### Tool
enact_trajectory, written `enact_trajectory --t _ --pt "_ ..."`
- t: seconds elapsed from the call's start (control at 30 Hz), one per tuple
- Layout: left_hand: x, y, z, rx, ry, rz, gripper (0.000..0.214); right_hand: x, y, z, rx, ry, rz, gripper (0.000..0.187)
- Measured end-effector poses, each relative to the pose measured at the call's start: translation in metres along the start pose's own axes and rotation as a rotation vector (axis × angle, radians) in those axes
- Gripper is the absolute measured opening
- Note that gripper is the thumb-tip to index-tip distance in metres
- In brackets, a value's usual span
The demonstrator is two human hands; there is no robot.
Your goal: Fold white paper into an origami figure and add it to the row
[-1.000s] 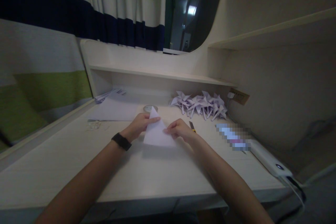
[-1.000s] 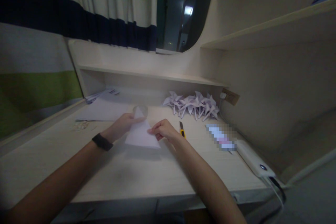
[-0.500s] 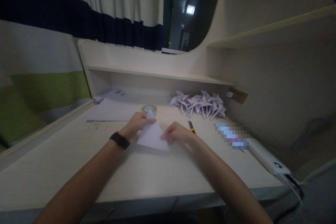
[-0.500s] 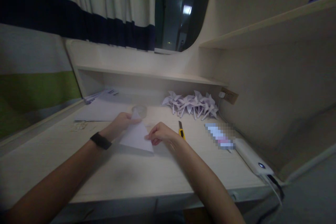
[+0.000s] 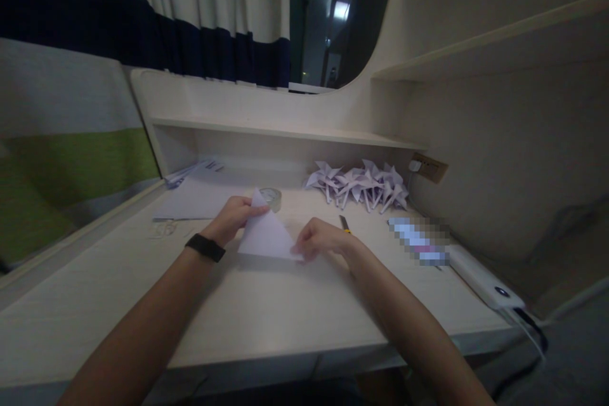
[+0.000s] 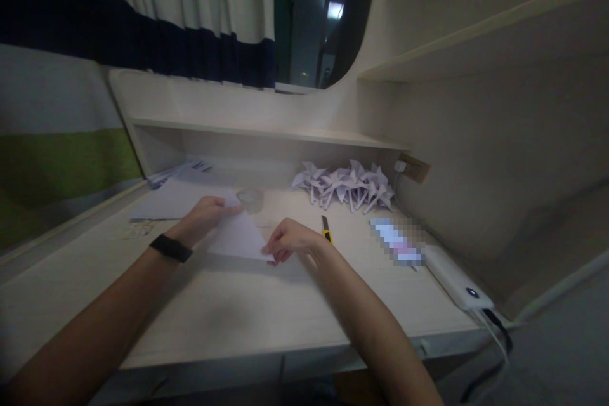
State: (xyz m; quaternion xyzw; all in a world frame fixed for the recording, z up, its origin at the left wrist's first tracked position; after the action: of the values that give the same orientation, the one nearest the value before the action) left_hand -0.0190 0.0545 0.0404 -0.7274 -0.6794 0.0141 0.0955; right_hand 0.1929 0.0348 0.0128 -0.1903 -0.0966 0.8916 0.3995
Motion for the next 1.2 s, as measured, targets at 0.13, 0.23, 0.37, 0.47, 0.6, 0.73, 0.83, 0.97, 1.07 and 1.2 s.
enact_trajectory --t 0.13,0.23,0.37,0.47,0.6,0.73,0.83,0.97,1.07,1.2 --pt "0.001 -0.002 -0.004 -0.041 -0.031 -0.012 0.03 -0.01 -0.006 0.002 -0.008 0.004 0.077 0.026" --pt "0.002 -0.018 -0.008 -0.138 -0.019 -0.118 0.032 -0.021 -0.013 0.002 -0.055 0.043 0.188 0.024" --pt "0.003 -0.031 -0.007 -0.22 -0.007 -0.146 0.034 -0.028 -0.037 0.008 -0.052 -0.016 0.009 0.024" --pt "0.002 -0.019 -0.005 -0.141 0.028 -0.096 0.032 -0.025 -0.049 0.015 0.051 -0.155 -0.31 0.028" --pt "-0.004 0.01 -0.002 -0.064 0.056 -0.037 0.033 -0.007 -0.027 0.009 0.211 -0.186 -0.294 0.035" --pt "-0.008 0.026 0.001 -0.07 0.049 -0.014 0.034 0.007 -0.008 0.001 0.308 -0.213 -0.346 0.03" --pt "-0.009 0.027 0.003 -0.088 0.037 -0.042 0.034 0.01 -0.003 -0.002 0.333 -0.205 -0.38 0.028" --pt "-0.013 0.029 0.0 -0.136 0.007 -0.015 0.032 0.009 0.002 0.0 0.379 -0.204 -0.359 0.029" --pt "-0.018 0.033 -0.005 -0.153 -0.034 0.013 0.032 0.009 0.006 0.0 0.396 -0.203 -0.341 0.03" --pt "-0.022 0.035 -0.009 -0.132 -0.049 -0.013 0.031 0.011 0.006 -0.002 0.397 -0.211 -0.357 0.03"
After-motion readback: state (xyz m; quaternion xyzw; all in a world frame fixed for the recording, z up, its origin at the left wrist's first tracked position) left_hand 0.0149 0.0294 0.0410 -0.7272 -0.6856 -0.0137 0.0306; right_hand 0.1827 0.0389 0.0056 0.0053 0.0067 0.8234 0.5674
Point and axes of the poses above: each hand's wrist, its own x-axis towards the middle knuckle, its own y-axis out of the palm, z = x × y, the point moved 4 cm from there along x, towards the middle knuckle, and after that the axes turned 1 degree about y, right-handed, at the moved point
